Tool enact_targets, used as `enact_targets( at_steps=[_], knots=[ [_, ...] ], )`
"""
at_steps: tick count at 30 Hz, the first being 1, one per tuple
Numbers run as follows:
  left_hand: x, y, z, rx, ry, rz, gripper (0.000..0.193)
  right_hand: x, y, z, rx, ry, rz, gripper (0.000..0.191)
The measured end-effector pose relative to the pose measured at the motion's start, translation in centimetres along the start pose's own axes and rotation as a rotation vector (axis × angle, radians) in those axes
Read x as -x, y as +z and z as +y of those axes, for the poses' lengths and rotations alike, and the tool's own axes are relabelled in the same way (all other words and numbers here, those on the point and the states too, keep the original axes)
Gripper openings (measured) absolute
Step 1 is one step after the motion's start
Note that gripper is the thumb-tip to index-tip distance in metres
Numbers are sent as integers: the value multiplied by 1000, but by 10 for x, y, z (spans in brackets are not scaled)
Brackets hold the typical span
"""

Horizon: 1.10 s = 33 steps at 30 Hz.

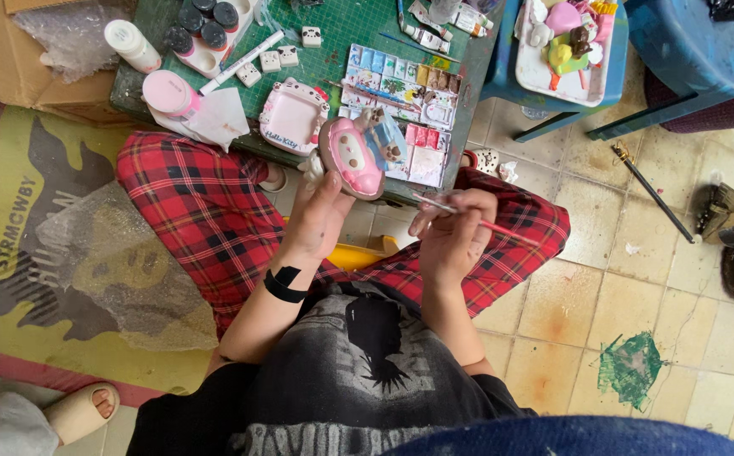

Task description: The person paints a small ceramic figurine shaped like a cupcake using a fine brush. They repeatedly dip the brush into a water cup and apply paint to the figurine's details, rotating it to reach different sides. The person also handles a paint bottle and a paper towel during the process.

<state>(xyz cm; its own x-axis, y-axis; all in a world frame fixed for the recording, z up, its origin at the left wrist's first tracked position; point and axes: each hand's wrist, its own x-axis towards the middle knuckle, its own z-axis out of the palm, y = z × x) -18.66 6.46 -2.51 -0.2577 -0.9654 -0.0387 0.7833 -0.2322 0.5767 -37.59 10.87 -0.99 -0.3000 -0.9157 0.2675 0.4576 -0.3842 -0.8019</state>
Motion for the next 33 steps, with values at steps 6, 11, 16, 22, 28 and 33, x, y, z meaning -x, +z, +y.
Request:
enact_targets(
  at_steps=[6,11,16,22,28,33],
  knots=[
    [4,15,-12,43,27,-73,86,6,28,-17,184,15,-78,16],
    [10,15,-19,55,35,-79,85,9,34,-22,284,-63,-19,17],
    [14,15,-18,57,31,-110,82,8,34,-19,316,-53,-9,17],
    [12,18,-15,54,32,-95,88,12,32,-18,316,-44,43,15],
    [11,18,-14,42,22,-103,91,12,34,-16,366,-99,-62,17],
    [10,16,-14,37,25,-91,93,13,33,-19,388,-122,-5,16]
  ],
)
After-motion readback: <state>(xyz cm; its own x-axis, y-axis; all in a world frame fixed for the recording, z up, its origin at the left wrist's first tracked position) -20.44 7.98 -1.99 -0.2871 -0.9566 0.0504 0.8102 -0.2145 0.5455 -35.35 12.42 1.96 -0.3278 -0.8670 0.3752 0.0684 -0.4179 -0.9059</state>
